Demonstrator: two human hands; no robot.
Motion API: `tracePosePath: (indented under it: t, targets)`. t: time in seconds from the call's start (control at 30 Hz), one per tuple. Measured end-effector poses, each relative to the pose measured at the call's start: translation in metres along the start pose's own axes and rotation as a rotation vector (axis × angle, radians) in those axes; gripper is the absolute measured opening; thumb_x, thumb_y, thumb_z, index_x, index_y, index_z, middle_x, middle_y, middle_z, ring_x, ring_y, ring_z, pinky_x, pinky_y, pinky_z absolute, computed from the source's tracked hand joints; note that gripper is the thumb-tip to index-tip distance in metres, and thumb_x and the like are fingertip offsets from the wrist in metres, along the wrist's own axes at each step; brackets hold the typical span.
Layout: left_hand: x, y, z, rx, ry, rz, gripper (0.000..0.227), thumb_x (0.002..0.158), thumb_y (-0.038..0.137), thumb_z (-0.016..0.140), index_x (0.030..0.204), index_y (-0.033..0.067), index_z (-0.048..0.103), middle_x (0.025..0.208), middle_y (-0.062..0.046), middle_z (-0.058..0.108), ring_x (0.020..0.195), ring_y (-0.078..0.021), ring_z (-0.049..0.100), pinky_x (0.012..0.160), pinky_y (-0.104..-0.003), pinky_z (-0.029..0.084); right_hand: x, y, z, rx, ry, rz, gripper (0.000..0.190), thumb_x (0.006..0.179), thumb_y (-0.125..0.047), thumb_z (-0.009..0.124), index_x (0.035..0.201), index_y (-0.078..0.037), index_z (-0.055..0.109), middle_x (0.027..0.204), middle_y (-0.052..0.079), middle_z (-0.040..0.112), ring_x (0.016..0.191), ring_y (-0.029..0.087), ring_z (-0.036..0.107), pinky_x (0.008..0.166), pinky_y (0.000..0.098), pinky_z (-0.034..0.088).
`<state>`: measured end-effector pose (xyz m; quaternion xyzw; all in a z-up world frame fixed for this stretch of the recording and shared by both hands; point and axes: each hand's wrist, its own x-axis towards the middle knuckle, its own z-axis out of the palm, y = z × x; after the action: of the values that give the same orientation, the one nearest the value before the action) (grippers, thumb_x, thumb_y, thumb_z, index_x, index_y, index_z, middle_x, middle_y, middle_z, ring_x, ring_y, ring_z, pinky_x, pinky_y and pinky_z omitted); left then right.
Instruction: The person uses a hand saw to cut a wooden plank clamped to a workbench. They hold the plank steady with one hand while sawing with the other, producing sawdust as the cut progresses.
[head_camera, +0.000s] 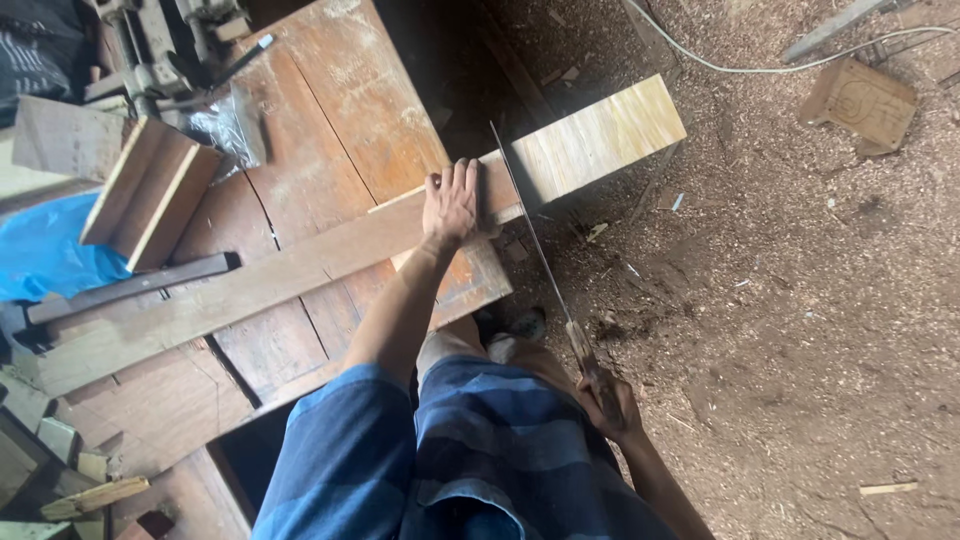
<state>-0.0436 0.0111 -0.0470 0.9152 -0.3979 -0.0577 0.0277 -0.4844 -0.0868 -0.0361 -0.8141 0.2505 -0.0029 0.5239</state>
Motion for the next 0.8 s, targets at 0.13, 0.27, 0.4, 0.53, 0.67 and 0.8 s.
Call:
tracePosePath:
  t: [0.13,0.27,0.4,0.53,0.67,0.8]
  targets:
    - [0.003,0.008,0.015,0.073,-0.036,0.008,0.067,0.092,0.025,0.05,0.152,0.0035,0.032,0.149,-0.012,0.045,0.131,-0.0263,0.044,0.105,-0.048,0.035,0.049,-0.005,0.002,-0.016,-0.057,0.025,0.009,0.087,-0.017,0.067,0.083,-0.009,0.069,0.071,0.006,0.069,0.056,0.016,0.068,0.048,0.033,0.054]
    - [0.012,0.002,-0.002,0.249,0.081,0.022,0.08,0.087,0.034,0.063,0.153,0.0051,0.028,0.15,-0.008,0.043,0.13,-0.0212,0.044,0.104,-0.048,0.035,0.169,-0.007,0.028,-0.043,-0.077,-0.059,0.016,0.095,-0.02,0.056,0.087,-0.011,0.066,0.073,0.006,0.068,0.053,0.016,0.062,0.043,0.0321,0.051]
    - [0.004,0.011,-0.021,-0.075,-0.17,-0.049,0.125,0.061,0.066,0.084,0.152,0.001,0.027,0.147,-0.012,0.042,0.135,-0.0274,0.041,0.109,-0.048,0.033,0.153,0.012,0.033,0.039,0.001,-0.173,0.014,0.091,-0.021,0.064,0.092,-0.009,0.07,0.072,0.011,0.071,0.063,0.016,0.069,0.055,0.0334,0.054]
    - [0.005,0.008,-0.04,-0.08,-0.111,-0.033,0.129,0.054,0.068,0.087,0.15,0.0021,0.03,0.146,-0.013,0.044,0.133,-0.0284,0.043,0.107,-0.05,0.034,0.025,0.031,0.008,-0.088,-0.036,-0.129,0.013,0.095,-0.025,0.062,0.088,-0.013,0.065,0.068,0.004,0.068,0.053,0.012,0.066,0.046,0.029,0.051]
    - [-0.006,0.011,-0.042,-0.104,-0.119,-0.02,0.135,0.05,0.071,0.088,0.149,-0.0007,0.029,0.145,-0.015,0.042,0.132,-0.0302,0.042,0.105,-0.052,0.033,-0.042,0.044,-0.004,0.093,-0.08,-0.02,0.009,0.094,-0.017,0.06,0.087,-0.015,0.066,0.064,0.006,0.069,0.046,0.013,0.065,0.036,0.028,0.049]
    - [-0.004,0.011,-0.039,-0.121,-0.069,-0.019,0.125,0.057,0.065,0.088,0.149,0.001,0.031,0.145,-0.016,0.043,0.132,-0.0315,0.043,0.105,-0.052,0.034,0.05,0.029,0.011,-0.086,-0.042,-0.254,0.021,0.1,-0.016,0.051,0.08,-0.015,0.056,0.06,0.003,0.062,0.043,0.007,0.059,0.031,0.024,0.046]
